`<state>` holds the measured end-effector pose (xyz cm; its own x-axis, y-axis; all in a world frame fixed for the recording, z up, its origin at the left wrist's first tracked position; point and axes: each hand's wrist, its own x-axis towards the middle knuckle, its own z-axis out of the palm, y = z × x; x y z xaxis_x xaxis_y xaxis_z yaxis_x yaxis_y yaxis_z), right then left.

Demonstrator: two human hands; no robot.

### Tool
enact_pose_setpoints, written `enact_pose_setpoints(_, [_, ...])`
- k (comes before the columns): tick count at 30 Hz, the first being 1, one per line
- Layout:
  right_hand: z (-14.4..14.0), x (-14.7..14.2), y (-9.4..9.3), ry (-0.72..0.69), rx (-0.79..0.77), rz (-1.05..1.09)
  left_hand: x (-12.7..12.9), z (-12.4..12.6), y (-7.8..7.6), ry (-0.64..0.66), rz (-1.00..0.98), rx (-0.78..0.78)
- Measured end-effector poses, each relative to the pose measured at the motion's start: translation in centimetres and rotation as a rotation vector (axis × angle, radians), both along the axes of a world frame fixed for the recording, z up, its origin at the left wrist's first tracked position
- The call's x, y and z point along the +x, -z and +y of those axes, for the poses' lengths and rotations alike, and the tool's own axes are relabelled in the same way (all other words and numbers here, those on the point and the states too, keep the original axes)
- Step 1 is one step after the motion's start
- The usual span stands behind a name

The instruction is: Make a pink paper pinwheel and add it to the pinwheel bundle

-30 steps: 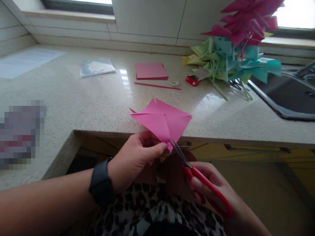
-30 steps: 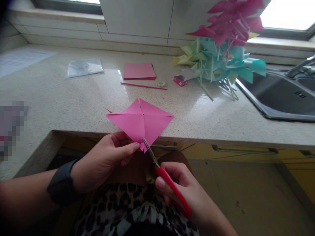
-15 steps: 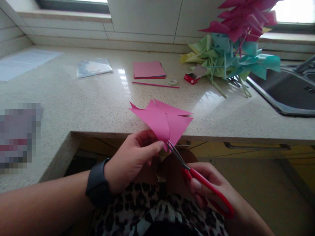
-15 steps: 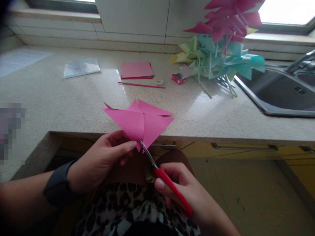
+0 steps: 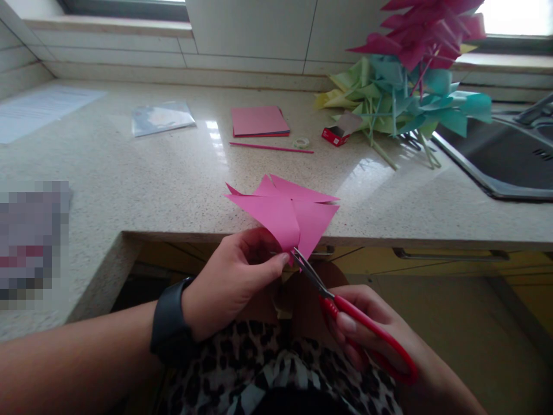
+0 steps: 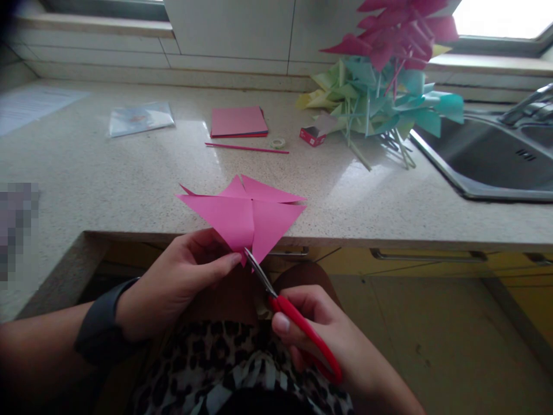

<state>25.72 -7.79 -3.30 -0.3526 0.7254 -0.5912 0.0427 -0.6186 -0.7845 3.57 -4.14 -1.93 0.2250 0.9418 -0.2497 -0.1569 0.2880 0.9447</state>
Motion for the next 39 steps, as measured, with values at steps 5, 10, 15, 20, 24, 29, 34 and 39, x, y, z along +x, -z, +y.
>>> enact_pose_setpoints(5, [0.2, 0.2, 0.2, -0.029, 0.000, 0.012, -0.1, -0.1, 0.2, 0.009, -0.015, 0.001])
enact_pose_setpoints(10, [0.3, 0.7, 1.2, -0.062, 0.019, 0.071, -0.2, 0.0, 0.3, 0.043, 0.001, 0.019])
enact_pose_setpoints(15, [0.3, 1.2, 2.2, -0.051, -0.012, 0.133, -0.2, 0.0, 0.2, 0.054, 0.051, 0.016])
enact_pose_setpoints(20, [0.4, 1.4, 2.7, -0.076, -0.029, 0.265, -0.2, 0.0, 0.0, 0.080, 0.064, 0.009])
enact_pose_setpoints(24, [0.3, 1.6, 2.5, -0.072, -0.045, 0.323, -0.2, 0.0, 0.0, 0.085, 0.057, 0.014])
enact_pose_setpoints(29, [0.4, 2.0, 1.1, -0.062, -0.021, 0.267, -0.2, 0.2, -0.1, 0.079, 0.022, -0.017])
enact_pose_setpoints(34, [0.8, 1.9, 0.4, -0.165, 0.037, 0.288, -0.1, 0.3, -0.3, 0.063, 0.083, -0.053])
enact_pose_setpoints(39, [1.1, 1.9, 0.5, -0.177, 0.082, 0.291, -0.2, 0.5, -0.4, 0.075, 0.124, -0.069])
